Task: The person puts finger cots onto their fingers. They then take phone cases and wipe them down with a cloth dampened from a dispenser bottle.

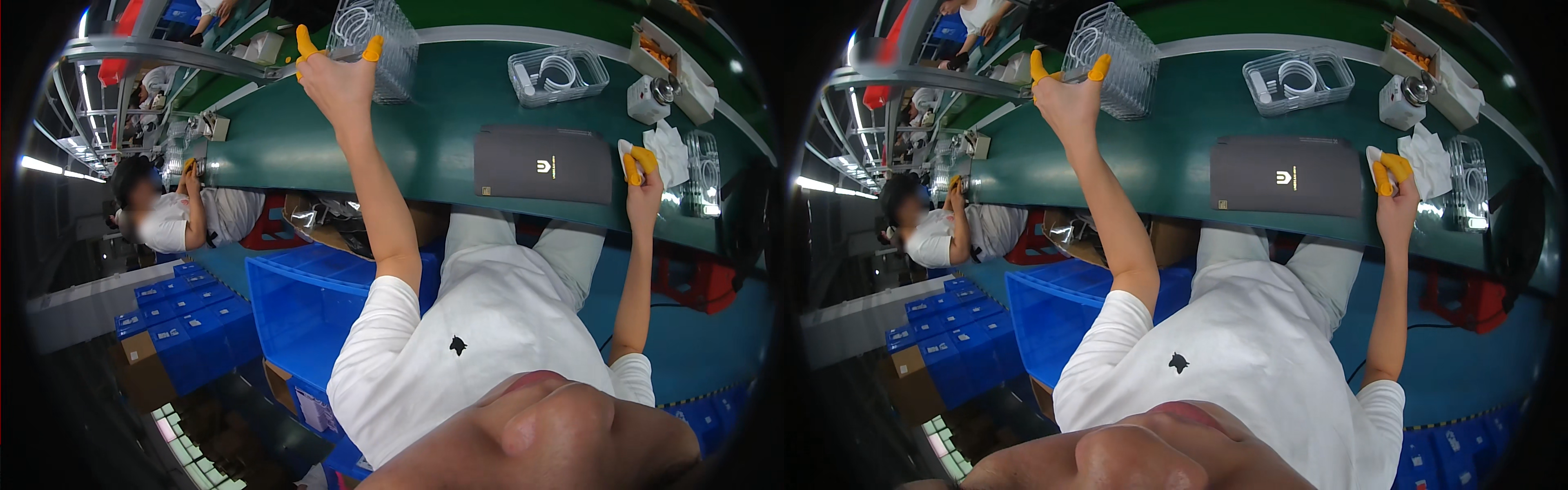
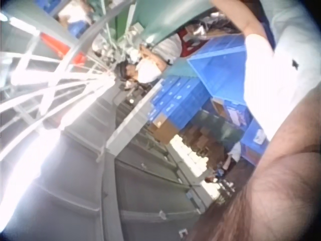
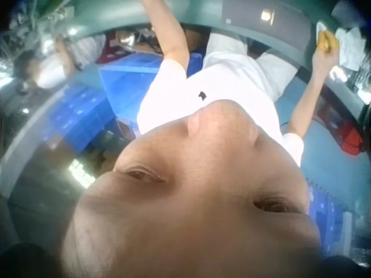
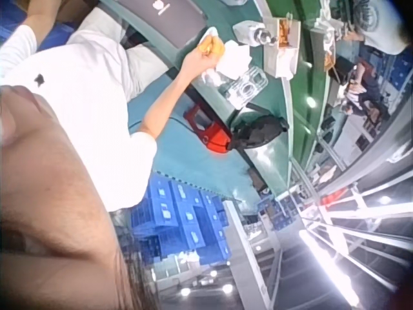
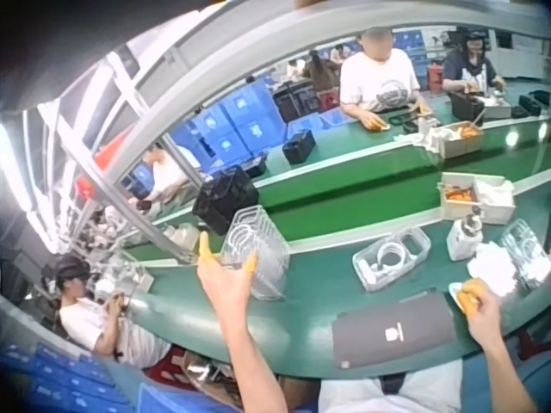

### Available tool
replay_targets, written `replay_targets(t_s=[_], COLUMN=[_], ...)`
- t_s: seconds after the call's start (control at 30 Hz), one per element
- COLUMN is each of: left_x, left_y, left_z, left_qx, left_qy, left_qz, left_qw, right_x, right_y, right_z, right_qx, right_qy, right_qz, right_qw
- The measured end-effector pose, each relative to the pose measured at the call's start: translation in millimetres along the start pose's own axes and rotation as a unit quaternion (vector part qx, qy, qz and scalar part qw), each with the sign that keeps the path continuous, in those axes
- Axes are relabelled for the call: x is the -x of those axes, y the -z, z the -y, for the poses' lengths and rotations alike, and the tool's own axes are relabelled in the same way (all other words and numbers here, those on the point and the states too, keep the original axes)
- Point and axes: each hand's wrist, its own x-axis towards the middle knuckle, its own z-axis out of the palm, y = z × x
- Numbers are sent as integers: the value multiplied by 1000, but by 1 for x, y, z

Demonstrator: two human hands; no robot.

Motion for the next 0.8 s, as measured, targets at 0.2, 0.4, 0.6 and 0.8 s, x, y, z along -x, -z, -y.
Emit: replay_targets(t_s=[0.2,0.4,0.6,0.8], left_x=[3,1,4,47], left_y=[4,5,11,13], left_z=[-4,0,-1,-65], left_qx=[-25,-53,-85,179], left_qy=[12,8,-32,-138], left_qz=[23,51,43,-54], left_qw=[999,997,995,973], right_x=[1,3,4,-27], right_y=[1,1,4,17], right_z=[-1,1,6,45], right_qx=[6,12,28,-44], right_qy=[23,19,26,-7], right_qz=[-1,-4,-6,-41], right_qw=[1000,1000,999,998])
